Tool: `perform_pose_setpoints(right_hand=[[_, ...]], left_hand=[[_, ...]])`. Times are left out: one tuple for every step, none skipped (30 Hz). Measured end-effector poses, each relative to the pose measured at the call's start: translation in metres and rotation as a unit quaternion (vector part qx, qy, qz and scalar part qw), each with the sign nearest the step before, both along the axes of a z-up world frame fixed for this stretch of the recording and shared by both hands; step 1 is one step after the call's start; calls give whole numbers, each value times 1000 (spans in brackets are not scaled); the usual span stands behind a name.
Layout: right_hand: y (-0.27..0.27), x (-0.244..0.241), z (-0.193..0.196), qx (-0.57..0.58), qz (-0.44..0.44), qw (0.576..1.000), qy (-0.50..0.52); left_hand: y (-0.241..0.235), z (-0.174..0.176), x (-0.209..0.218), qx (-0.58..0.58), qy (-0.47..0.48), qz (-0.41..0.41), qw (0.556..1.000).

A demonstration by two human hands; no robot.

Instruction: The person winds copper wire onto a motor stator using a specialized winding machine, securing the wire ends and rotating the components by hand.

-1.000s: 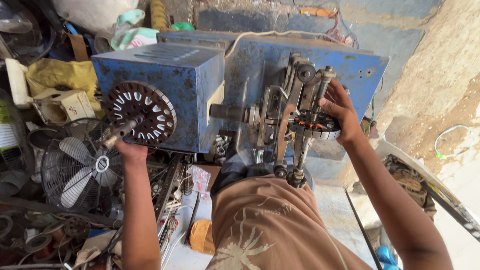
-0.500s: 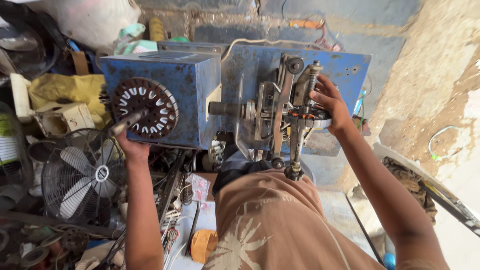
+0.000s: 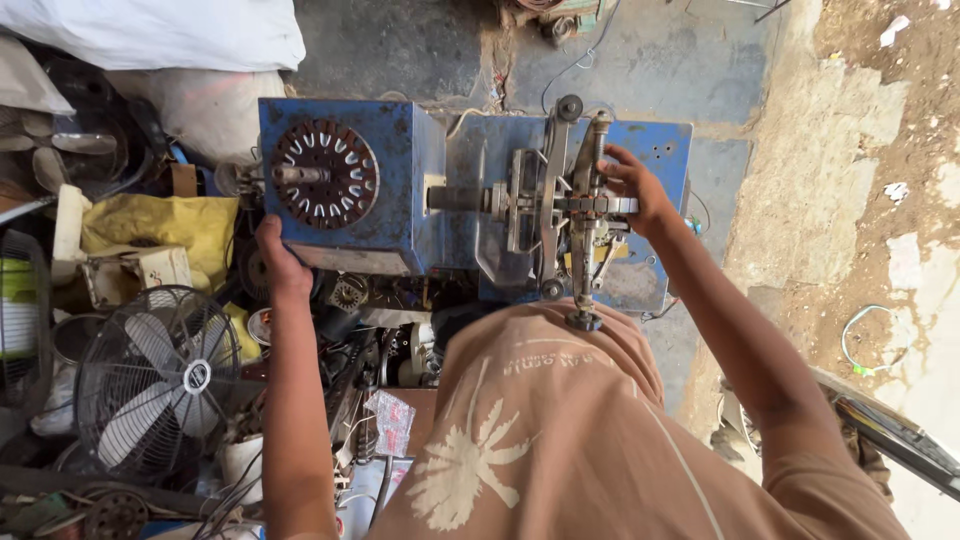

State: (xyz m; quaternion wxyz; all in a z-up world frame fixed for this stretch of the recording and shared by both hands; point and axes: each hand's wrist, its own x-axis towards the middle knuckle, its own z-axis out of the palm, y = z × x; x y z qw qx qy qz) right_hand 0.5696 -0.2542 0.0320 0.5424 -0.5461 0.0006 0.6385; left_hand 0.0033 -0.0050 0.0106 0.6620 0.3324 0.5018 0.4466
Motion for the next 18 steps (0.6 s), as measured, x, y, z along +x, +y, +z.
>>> perform_pose_setpoints(right_hand=[[0,0,3,-14,5,1000,-14],[2,0,6,-27,9,999,-27],[3,-1,11,-41,13,998,-41],[3,-3,15,-43,18,998,-40],[3,-4,20,-44,23,998,-40],[4,-4,23,-46,28,998,-39],[4,-5,25,-59,31,997,-47],[4,-5,25,-72,36,995,-54],[3,-4,23,-86,40,994,-62],[2,-4,20,-61,33,996,-50],[2,-4,16,-37,27,998,-38],[2,-3,14,-11,20,999,-26],[2,-2,13,-29,26,998,-40],[1,-3,14,-48,31,997,-53],[2,-3,15,-67,36,995,-65],[2,-4,17,-68,34,995,-64],[2,-4,18,-70,33,995,-62],[3,-4,19,-71,32,995,-60]], left_hand=[[0,0,1,2,1,-2,1000],[1,2,2,4,3,-5,1000],[1,4,2,3,17,-7,1000],[0,6,2,1,31,-9,999],[0,7,2,0,44,-11,999],[0,6,3,7,37,-13,999],[1,5,4,15,30,-15,999],[0,3,3,23,24,-16,999],[1,1,3,23,22,-10,999],[2,-1,2,24,21,-4,999],[2,-3,2,24,19,2,1000],[3,-4,1,23,17,0,1000],[3,-4,1,21,16,-1,1000],[4,-4,0,19,15,-4,1000],[4,-4,0,21,9,-7,1000],[4,-5,0,22,5,-11,1000],[4,-5,0,23,1,-16,1000],[5,-6,0,19,7,-7,1000]])
